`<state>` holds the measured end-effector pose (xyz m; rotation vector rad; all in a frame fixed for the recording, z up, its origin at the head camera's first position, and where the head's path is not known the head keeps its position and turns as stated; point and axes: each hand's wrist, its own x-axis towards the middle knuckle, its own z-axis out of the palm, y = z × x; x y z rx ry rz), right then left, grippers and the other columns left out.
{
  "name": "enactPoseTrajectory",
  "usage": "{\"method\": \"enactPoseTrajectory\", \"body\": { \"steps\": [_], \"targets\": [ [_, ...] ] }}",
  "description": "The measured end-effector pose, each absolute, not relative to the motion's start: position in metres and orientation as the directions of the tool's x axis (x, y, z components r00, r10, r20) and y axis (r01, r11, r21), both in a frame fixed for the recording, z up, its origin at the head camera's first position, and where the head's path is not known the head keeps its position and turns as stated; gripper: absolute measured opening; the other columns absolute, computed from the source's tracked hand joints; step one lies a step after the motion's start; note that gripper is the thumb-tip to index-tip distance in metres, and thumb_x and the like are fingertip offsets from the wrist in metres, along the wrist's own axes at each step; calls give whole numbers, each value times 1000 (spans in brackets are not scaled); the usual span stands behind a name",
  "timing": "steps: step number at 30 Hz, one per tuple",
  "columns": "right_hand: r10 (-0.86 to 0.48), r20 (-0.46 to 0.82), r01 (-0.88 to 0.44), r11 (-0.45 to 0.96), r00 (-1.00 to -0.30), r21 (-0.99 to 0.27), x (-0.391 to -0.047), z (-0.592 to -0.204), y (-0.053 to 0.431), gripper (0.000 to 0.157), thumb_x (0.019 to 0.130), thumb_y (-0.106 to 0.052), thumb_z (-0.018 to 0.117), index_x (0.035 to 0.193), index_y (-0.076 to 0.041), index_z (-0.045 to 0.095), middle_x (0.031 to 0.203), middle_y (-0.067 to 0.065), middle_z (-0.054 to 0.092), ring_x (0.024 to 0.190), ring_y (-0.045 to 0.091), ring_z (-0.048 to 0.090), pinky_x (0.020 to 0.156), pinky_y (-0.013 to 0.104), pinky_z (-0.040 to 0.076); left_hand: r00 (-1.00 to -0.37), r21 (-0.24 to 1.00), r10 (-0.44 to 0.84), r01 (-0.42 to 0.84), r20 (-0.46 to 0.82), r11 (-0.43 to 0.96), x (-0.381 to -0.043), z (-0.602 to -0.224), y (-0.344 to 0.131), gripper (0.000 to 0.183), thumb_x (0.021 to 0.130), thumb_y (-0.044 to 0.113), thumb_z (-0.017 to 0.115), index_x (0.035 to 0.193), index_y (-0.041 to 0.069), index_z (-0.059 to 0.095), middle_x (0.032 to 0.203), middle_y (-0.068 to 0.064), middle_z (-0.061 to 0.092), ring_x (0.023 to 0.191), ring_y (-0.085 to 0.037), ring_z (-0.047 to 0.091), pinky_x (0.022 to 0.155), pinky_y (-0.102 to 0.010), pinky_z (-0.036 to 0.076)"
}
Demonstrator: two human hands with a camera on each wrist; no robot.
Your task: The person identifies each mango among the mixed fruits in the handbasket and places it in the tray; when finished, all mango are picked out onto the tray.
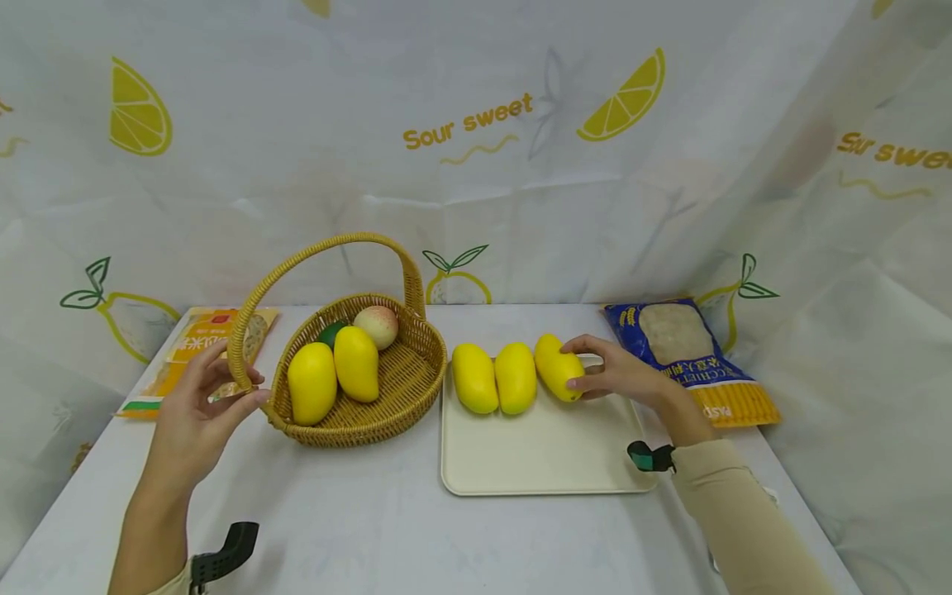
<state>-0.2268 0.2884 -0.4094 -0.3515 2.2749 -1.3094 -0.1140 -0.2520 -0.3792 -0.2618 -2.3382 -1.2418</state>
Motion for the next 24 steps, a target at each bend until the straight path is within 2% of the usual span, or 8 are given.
{"method": "enactPoseTrajectory", "body": {
  "steps": [5, 11, 24],
  "targets": [
    [-421, -303, 60, 499, -855, -864, -224, -414, 288, 64, 91, -20, 78, 142, -4, 42, 153, 26, 39, 122, 34, 64, 91, 42, 64, -869, 729, -56, 375, 491, 572, -114, -379, -252, 78, 80, -16, 76, 149, 9, 47, 101, 23, 61, 97, 8, 59, 85, 0, 50],
    [-388, -339, 94, 528, -857, -844, -221, -419, 286, 60, 90, -22, 79, 136, -4, 44, 160, 26, 35, 141, 47, 50, 99, 42, 61, -874, 733, -55, 369, 483, 571, -115, -379, -252, 78, 81, -14, 76, 149, 10, 47, 102, 22, 61, 97, 7, 59, 85, 0, 50],
    [-392, -332, 65, 559, -858, -827, -225, -422, 284, 59, 89, -25, 80, 133, -7, 46, 160, 25, 34, 143, 48, 47, 110, 52, 53, -877, 740, -57, 366, 477, 564, -114, -378, -252, 78, 81, -15, 75, 150, 9, 46, 102, 22, 62, 96, 6, 61, 85, 0, 51]
  ]
}}
